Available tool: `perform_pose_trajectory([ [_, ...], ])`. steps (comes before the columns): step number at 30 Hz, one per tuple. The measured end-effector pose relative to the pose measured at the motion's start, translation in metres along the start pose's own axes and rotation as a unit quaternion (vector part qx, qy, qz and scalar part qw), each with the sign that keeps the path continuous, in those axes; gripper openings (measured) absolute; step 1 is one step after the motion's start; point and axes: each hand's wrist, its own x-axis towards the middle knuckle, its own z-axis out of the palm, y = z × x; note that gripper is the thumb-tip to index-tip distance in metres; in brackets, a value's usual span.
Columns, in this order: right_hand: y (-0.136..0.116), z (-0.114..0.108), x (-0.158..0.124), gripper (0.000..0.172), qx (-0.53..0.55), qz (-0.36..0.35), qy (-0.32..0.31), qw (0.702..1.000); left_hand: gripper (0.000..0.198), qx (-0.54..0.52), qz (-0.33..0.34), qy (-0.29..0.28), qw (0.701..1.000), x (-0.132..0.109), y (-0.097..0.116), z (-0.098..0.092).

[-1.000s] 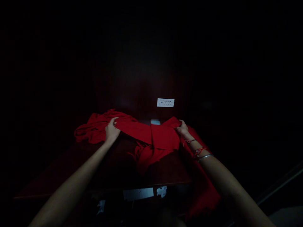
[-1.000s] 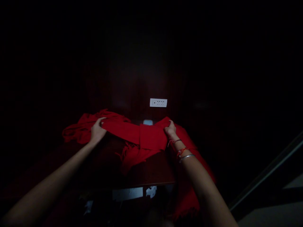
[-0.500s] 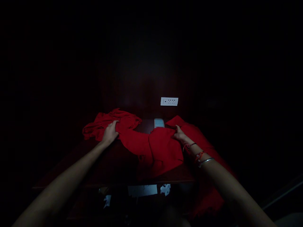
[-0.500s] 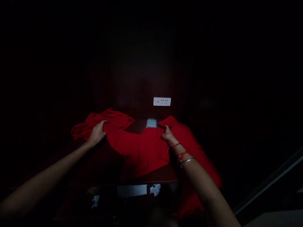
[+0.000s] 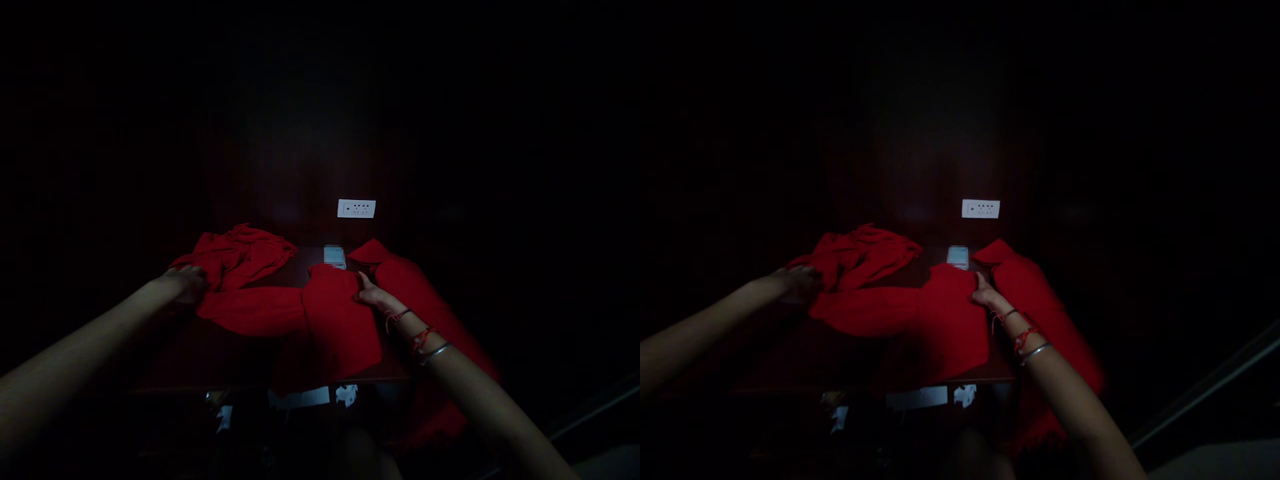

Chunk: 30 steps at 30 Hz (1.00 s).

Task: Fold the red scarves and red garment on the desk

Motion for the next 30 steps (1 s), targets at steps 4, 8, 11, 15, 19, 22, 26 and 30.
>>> perform_pose_trajectory([
  [4,-0.003,-0.004,0.013,0.091,0.022,0.006,0.020,1.000,0.034,0.037,0.129,-0.159,0.978,-0.007,0.048,0.021],
  [8,-0.014,0.001,0.017,0.086,0.058,0.008,0.034,0.998,0.047,-0.108,0.146,-0.225,0.957,-0.009,0.110,0.050],
  [11,-0.026,0.000,0.010,0.085,0.132,-0.102,0.014,0.986,0.045,-0.267,-0.031,-0.238,0.933,-0.002,0.148,0.077],
  [15,-0.029,-0.004,0.006,0.088,0.184,-0.195,-0.051,0.962,0.048,-0.386,-0.187,-0.275,0.861,0.020,0.179,0.114],
  [19,-0.014,-0.001,0.022,0.085,0.148,-0.036,0.014,0.988,0.032,-0.420,-0.231,-0.305,0.823,0.036,0.195,0.141],
  [22,-0.013,0.001,0.036,0.076,0.134,-0.007,0.042,0.990,0.014,-0.464,-0.222,-0.308,0.801,0.041,0.201,0.146],
  [26,-0.024,-0.002,0.042,0.074,0.146,-0.141,0.050,0.978,0.020,-0.571,-0.158,-0.235,0.771,0.049,0.203,0.135],
  [30,-0.016,0.001,0.049,0.072,0.089,-0.121,0.083,0.985,0.033,-0.564,-0.220,-0.231,0.762,0.052,0.195,0.135],
])
